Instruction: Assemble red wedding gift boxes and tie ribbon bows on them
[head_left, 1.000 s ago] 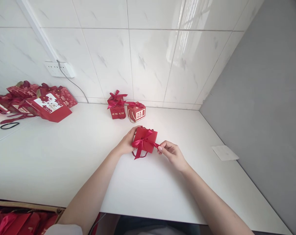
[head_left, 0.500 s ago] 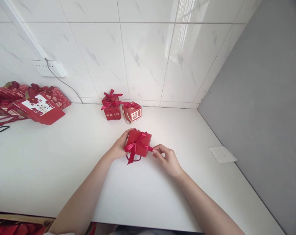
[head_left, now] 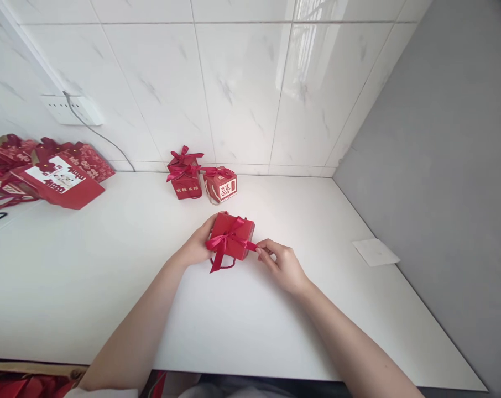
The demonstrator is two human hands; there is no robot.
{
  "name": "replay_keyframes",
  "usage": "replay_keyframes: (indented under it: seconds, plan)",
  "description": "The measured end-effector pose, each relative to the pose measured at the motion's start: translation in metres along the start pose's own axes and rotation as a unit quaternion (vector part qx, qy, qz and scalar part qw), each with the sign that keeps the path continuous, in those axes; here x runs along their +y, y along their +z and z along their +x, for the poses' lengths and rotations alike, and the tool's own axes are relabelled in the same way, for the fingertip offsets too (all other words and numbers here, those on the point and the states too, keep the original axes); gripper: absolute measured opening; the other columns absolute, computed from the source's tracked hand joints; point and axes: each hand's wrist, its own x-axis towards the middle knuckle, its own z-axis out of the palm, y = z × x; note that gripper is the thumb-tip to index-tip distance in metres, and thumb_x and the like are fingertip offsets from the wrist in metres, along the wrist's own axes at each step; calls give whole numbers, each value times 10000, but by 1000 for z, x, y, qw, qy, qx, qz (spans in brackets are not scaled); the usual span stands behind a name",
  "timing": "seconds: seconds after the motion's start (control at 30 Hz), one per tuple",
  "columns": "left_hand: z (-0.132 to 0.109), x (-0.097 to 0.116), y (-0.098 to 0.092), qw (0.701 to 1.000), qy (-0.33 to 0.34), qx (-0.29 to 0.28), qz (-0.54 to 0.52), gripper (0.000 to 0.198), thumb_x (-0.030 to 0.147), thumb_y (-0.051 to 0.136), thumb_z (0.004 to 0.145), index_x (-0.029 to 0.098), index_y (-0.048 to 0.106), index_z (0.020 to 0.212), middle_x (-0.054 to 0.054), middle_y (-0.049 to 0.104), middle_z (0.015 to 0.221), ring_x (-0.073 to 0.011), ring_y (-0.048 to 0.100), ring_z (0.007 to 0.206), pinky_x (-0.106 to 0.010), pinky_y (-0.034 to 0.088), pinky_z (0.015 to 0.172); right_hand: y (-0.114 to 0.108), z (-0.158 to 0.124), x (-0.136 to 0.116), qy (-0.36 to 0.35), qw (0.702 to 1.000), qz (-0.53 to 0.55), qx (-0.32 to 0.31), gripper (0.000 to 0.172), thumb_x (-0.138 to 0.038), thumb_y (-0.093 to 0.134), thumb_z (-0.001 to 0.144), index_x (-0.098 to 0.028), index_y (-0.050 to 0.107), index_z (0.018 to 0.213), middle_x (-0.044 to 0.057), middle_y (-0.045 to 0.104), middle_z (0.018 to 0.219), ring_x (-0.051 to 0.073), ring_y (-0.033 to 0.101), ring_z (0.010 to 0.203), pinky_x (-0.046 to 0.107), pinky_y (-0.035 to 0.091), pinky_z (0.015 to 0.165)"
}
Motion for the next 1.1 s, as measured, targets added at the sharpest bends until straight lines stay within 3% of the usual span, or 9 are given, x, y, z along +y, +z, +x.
replay_keyframes:
  seconds: [0.13, 0.33, 0.47, 0.53, 0.67, 0.8, 0.9, 0.97, 1.1]
  plan:
    - [1, -4, 2, 998, 32, 6, 54, 856, 241, 777, 654, 249, 356, 1400, -110, 489, 1398, -323, 504, 1246, -445, 444, 1017, 1, -1, -3, -12, 1000, -18, -14, 191, -310, 398, 980, -249, 574, 935, 3, 637, 791, 161, 566, 700, 270, 417, 635]
    - [-4, 0, -4, 996, -29, -87, 4, 973, 255, 790, 673, 263, 228, 1467, -150, 490, 1377, -297, 563, 1171, -408, 515, 909, 1, -1, 2, 8, 999, -15, -41, 218, -349, 400, 979, -237, 558, 878, 9, 621, 790, 165, 560, 703, 271, 419, 624]
    - [-5, 5, -9, 989, -65, -130, -5, 926, 266, 786, 684, 276, 285, 1463, -137, 522, 1361, -305, 577, 1156, -403, 525, 900, -7, -1, 0, 19, 999, -3, -47, 230, -370, 423, 973, -230, 567, 861, 9, 611, 792, 168, 549, 715, 282, 419, 646]
    - [-4, 7, -9, 986, -81, -143, 5, 793, 286, 756, 720, 259, 376, 1415, -130, 549, 1334, -303, 584, 1146, -401, 526, 894, -12, 0, -4, 22, 997, 44, -66, 243, -392, 433, 972, -226, 582, 876, 16, 618, 838, 173, 559, 757, 289, 433, 686]
    - [-2, 12, -10, 994, -66, -87, 25, 525, 312, 649, 809, 220, 498, 1303, -125, 533, 1358, -295, 550, 1200, -420, 470, 979, -13, 1, -5, 35, 977, 192, -91, 333, -449, 386, 986, -215, 623, 973, 42, 630, 940, 187, 581, 833, 317, 461, 775]
    - [-4, 24, -24, 996, -87, -18, 27, 524, 234, 613, 773, 275, 516, 1286, -59, 541, 1362, -255, 509, 1249, -395, 400, 1051, -9, 3, 2, 56, 954, 284, -73, 402, -472, 352, 993, -205, 653, 991, 65, 643, 961, 198, 589, 833, 341, 472, 789]
    - [-8, 33, -36, 988, -131, 61, 58, 287, 251, 515, 818, 240, 616, 1086, -41, 660, 1057, -214, 595, 1039, -350, 451, 919, -9, 4, 4, 68, 947, 309, -58, 393, -463, 374, 991, -201, 663, 939, 61, 645, 903, 195, 583, 821, 337, 468, 787]
    - [-10, 38, -37, 979, -154, 95, 92, 245, 344, 451, 885, 202, 650, 899, -28, 630, 818, -185, 590, 851, -318, 450, 818, -11, 4, 3, 73, 944, 317, -48, 392, -450, 380, 993, -198, 659, 886, 57, 644, 875, 188, 579, 815, 328, 462, 795]
    - [-12, 47, -25, 976, -183, 42, 107, 385, 488, 472, 890, 174, 641, 745, -11, 567, 705, -152, 523, 708, -278, 423, 700, -12, 4, -4, 93, 944, 315, -29, 365, -438, 404, 989, -196, 635, 844, 46, 640, 849, 175, 574, 806, 307, 451, 796]
